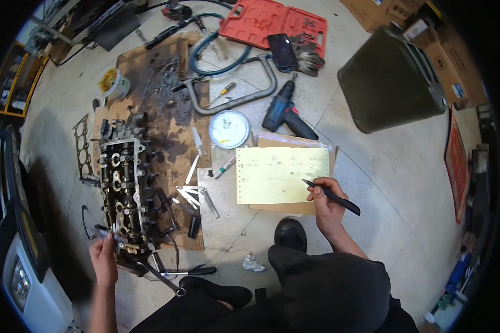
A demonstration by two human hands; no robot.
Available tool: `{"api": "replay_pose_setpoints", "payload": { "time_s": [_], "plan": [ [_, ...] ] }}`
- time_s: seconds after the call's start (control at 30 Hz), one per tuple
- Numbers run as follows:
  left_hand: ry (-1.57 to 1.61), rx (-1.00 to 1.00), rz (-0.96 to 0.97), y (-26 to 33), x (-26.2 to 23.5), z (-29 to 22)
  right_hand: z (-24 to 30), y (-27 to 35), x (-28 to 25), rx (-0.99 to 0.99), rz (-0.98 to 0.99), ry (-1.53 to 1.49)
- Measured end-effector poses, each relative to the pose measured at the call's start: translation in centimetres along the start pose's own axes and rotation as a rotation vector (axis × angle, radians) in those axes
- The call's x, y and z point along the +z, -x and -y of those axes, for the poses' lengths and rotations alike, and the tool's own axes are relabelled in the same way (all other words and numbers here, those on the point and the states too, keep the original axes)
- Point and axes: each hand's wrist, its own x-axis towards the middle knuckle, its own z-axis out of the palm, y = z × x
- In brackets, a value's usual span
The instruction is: The person measures engine valve clearances using feeler gauges on a disassembled cylinder head, records values on a notepad, and adjusts components with a wrench. The person repeatedly inserts and removes feeler gauges, writes down measurements, and manipulates small engine parts.
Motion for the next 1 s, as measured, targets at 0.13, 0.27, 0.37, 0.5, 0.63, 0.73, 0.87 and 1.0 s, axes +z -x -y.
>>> {"api": "replay_pose_setpoints", "payload": {
  "time_s": [0.13, 0.27, 0.37, 0.5, 0.63, 0.73, 0.87, 1.0],
  "plan": [
    [-0.006, 0.064, 0.013, 4.2, 1.1, -1.8, 0.3, 0.1, 0.6, -0.011, 0.06, 0.112],
    [-0.065, -0.005, 0.115, 9.0, 1.4, -4.9, 0.4, -0.9, 4.4, -0.041, 0.166, 0.076],
    [0.027, 0.01, 0.113, 11.5, 1.3, -2.9, -0.9, -1.8, 5.3, -0.092, 0.184, 0.106],
    [0.082, 0.073, 0.092, 13.8, 3.6, -3.5, -2.9, -2.6, 2.9, -0.041, 0.125, 0.126],
    [0.13, -0.016, 0.037, 13.4, 4.6, -2.2, -4.1, -3.2, 0.7, 0.014, -0.016, 0.051],
    [0.144, -0.042, 0.013, 13.5, 6.7, -2.9, -0.4, -3.1, 2.2, -0.073, 0.089, 0.08],
    [0.217, -0.119, 0.09, 14.6, 10.7, -4.9, -0.1, -2.6, 6.6, -0.013, 0.16, 0.148],
    [0.228, -0.135, 0.136, 14.7, 11.0, -4.6, -2.2, -2.4, 7.1, -0.152, 0.131, 0.24]
  ]
}}
